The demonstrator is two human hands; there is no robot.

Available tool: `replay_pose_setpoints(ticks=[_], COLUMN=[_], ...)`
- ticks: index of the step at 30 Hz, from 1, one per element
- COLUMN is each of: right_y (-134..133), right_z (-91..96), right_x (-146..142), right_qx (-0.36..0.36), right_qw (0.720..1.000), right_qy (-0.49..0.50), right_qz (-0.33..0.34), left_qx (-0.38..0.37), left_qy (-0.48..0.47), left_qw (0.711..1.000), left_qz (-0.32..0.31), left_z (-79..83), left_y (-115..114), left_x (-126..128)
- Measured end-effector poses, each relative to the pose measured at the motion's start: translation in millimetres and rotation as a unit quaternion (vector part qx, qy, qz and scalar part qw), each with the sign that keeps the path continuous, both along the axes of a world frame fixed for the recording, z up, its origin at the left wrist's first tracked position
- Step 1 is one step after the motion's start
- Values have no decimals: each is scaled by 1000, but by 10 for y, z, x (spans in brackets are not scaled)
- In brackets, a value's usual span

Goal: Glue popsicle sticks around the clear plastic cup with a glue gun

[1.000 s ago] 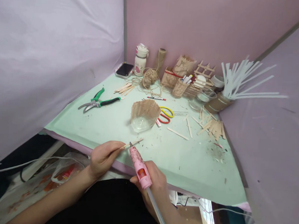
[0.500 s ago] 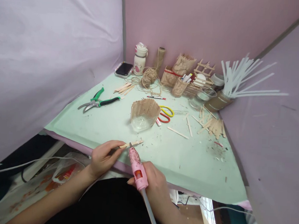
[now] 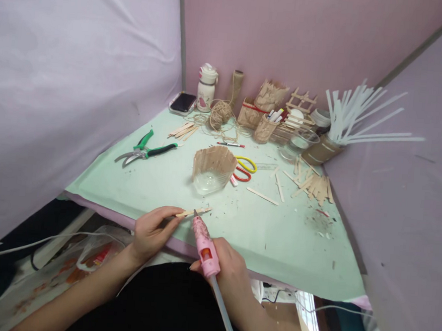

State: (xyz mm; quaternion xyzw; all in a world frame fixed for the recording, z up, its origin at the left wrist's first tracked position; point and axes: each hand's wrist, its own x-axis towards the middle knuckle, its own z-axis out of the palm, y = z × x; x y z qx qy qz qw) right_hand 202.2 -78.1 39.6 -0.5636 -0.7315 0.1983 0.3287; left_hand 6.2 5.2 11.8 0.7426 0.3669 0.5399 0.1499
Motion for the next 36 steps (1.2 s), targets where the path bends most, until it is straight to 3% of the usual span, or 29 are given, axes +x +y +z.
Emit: replay_pose_setpoints(ticks=[7,20,25,31,36], right_y=[-20,-34,-48,-48,17], right_z=[12,-17,-15,68,49], right_x=[5,79,158,133,36], right_qx=[21,-80,-36,-51,-20], right_qw=[1000,997,998,998,999], right_qy=[3,0,23,39,44], right_qz=[18,11,-35,-19,-16], left_qx=[6,15,13,19,16], left_qy=[6,12,9,9,9], left_qw=[1000,1000,1000,1000,999], left_qz=[-10,-12,-15,-19,-38], left_z=[20,-2,4,-18,-16], left_y=[-15,-4,0,13,10], left_x=[-6,-14,-2,3,-1])
